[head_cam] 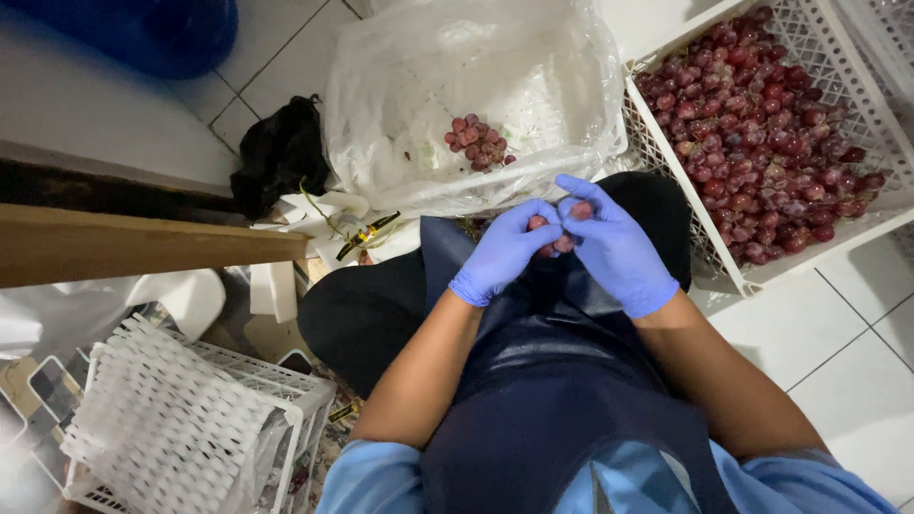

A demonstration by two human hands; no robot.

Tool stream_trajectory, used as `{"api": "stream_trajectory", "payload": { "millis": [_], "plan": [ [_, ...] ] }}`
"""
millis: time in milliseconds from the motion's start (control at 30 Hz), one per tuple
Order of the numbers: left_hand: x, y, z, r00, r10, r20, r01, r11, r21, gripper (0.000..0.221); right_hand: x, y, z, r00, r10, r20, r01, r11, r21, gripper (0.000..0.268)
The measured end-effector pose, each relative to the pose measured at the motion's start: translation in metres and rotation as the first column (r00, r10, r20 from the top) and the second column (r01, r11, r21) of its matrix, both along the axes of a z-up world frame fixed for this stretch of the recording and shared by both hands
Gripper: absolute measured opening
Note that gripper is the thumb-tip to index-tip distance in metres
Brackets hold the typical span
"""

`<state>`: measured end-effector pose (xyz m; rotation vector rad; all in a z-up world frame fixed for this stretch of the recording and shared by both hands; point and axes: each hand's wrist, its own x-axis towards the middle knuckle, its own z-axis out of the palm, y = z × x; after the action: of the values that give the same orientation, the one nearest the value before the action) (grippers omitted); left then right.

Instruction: Picking grapes from stems and sorting them into a plastic-lined container for processing.

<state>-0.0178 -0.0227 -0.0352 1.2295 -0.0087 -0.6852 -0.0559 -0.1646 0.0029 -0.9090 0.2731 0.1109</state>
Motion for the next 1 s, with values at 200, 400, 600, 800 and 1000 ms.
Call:
{"api": "stream_trajectory", "payload": {
  "millis": [200, 400, 600, 800, 1000],
  "plan": [
    [-0.011, -0.001, -0.029, 0.983, 0.047, -0.18, -0.063, 0.995, -0.082, 0.01, 0.023, -0.082, 0.016, 0.96, -0.27, 0.075, 0.28, 0.911, -0.304, 0.041],
    [0.002, 0.008, -0.016, 0.932, -0.041, -0.359, -0.141, 0.874, -0.465, 0.042, 0.018, -0.163, 0.023, 0.835, -0.173, 0.522, 0.522, -0.046, -0.852, 0.067],
    [0.003, -0.004, -0.034, 0.943, 0.001, -0.333, -0.142, 0.906, -0.398, 0.053, 0.007, -0.071, 0.038, 0.969, 0.027, 0.244, 0.229, 0.265, -0.937, 0.026],
    [-0.003, -0.008, -0.023, 0.96, 0.13, -0.249, -0.197, 0.945, -0.263, 0.03, 0.007, -0.005, 0.039, 0.937, 0.311, 0.16, 0.058, 0.312, -0.948, 0.013],
    [-0.006, 0.001, -0.059, 0.977, 0.137, -0.161, -0.154, 0.983, -0.102, 0.023, 0.008, 0.003, 0.012, 0.991, 0.131, -0.014, -0.076, 0.484, -0.872, 0.018]
  ]
}}
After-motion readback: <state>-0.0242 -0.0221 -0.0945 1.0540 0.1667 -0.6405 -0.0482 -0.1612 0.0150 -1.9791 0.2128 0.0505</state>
